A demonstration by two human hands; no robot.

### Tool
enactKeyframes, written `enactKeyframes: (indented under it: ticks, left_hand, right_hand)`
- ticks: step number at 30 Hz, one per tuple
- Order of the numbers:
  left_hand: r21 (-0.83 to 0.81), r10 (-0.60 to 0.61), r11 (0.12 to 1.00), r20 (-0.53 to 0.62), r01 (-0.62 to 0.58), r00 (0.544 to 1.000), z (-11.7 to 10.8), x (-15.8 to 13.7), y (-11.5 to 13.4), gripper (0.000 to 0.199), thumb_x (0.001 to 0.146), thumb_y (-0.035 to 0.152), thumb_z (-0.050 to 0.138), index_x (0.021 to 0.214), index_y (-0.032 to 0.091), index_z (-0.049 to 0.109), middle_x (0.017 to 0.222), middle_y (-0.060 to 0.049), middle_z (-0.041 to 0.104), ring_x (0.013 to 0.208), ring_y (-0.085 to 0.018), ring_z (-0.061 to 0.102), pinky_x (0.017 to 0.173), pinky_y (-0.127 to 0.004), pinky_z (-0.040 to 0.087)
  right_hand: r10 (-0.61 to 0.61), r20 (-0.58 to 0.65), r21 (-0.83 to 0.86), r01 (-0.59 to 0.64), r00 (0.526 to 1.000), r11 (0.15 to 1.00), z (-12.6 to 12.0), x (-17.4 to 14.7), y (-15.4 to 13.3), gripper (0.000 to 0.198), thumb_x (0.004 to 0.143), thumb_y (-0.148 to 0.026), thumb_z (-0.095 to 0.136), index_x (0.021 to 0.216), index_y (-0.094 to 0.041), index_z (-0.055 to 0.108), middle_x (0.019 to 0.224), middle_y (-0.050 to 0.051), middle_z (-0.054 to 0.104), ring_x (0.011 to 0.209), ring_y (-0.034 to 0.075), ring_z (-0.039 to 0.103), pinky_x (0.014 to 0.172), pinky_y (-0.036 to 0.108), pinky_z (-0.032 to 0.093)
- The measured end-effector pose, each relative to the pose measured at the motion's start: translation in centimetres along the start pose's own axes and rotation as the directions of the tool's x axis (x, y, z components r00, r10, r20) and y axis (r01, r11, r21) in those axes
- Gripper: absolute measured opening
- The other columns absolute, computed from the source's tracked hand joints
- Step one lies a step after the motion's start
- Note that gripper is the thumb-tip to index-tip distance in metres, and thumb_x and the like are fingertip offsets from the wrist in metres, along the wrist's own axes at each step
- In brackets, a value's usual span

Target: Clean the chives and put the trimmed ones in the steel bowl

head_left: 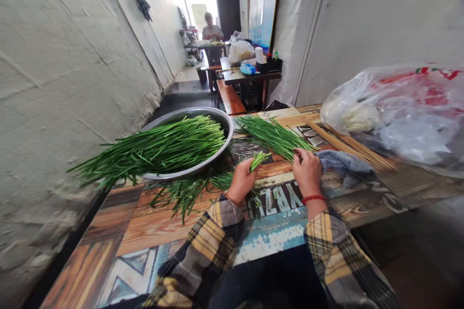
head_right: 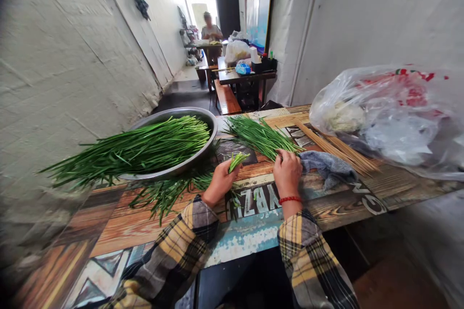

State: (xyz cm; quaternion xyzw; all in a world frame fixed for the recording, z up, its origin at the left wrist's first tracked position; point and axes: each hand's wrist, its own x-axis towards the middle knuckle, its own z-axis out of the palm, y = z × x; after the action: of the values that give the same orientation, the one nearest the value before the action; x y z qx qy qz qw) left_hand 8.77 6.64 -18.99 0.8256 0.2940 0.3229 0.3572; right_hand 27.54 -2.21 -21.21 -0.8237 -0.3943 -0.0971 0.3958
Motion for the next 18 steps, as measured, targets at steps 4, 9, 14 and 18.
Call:
enactKeyframes:
  ticks: [4,9,14,18]
  left_hand:
    - [-0.009,0.003,1.000,0.003,-0.003,1.000,0.0,0.0,-0.2,0.021,0.087,0.024,0.048,0.069,0.015,0.053,0.068,0.001,0.052,0.066,-0.012,0.045,0.063,-0.023,0.034]
    - [-0.022,0.009,1.000,-0.013,-0.009,1.000,0.0,-0.1,-0.4,0.021,0.088,0.025,0.049,0.070,0.015,0.054,0.068,0.001,0.052,0.067,-0.012,0.045,0.063,-0.022,0.034]
    - [-0.040,0.009,0.999,-0.033,-0.011,0.999,0.1,-0.2,-0.5,0.020,0.088,0.024,0.049,0.071,0.015,0.055,0.069,0.001,0.053,0.068,-0.011,0.046,0.065,-0.022,0.034]
    - [-0.093,-0.025,0.996,-0.114,0.014,0.993,0.0,-0.2,-0.5,0.021,0.087,0.026,0.050,0.070,0.015,0.053,0.066,0.003,0.049,0.065,-0.010,0.043,0.062,-0.021,0.033]
  right_hand:
    - [0.079,0.015,-0.177,-0.075,0.997,0.981,-0.5,-0.2,0.2,0.025,0.085,-0.030,0.052,0.101,-0.021,0.069,0.103,0.012,0.066,0.096,0.028,0.054,0.079,0.039,0.039]
    - [0.058,0.032,-0.227,-0.049,0.998,0.973,-0.4,-0.4,0.5,0.019,0.083,-0.032,0.055,0.089,-0.022,0.071,0.101,0.012,0.065,0.094,0.028,0.053,0.076,0.039,0.037]
    - [-0.021,0.006,-0.015,0.021,1.000,1.000,0.3,-0.4,0.8,0.026,0.086,-0.034,0.047,0.090,-0.017,0.067,0.093,0.013,0.066,0.087,0.025,0.057,0.077,0.037,0.040]
    - [-0.109,0.128,0.303,0.066,0.986,0.951,1.0,-0.6,0.2,0.024,0.085,-0.037,0.050,0.089,-0.019,0.065,0.088,0.009,0.068,0.081,0.022,0.061,0.075,0.034,0.046]
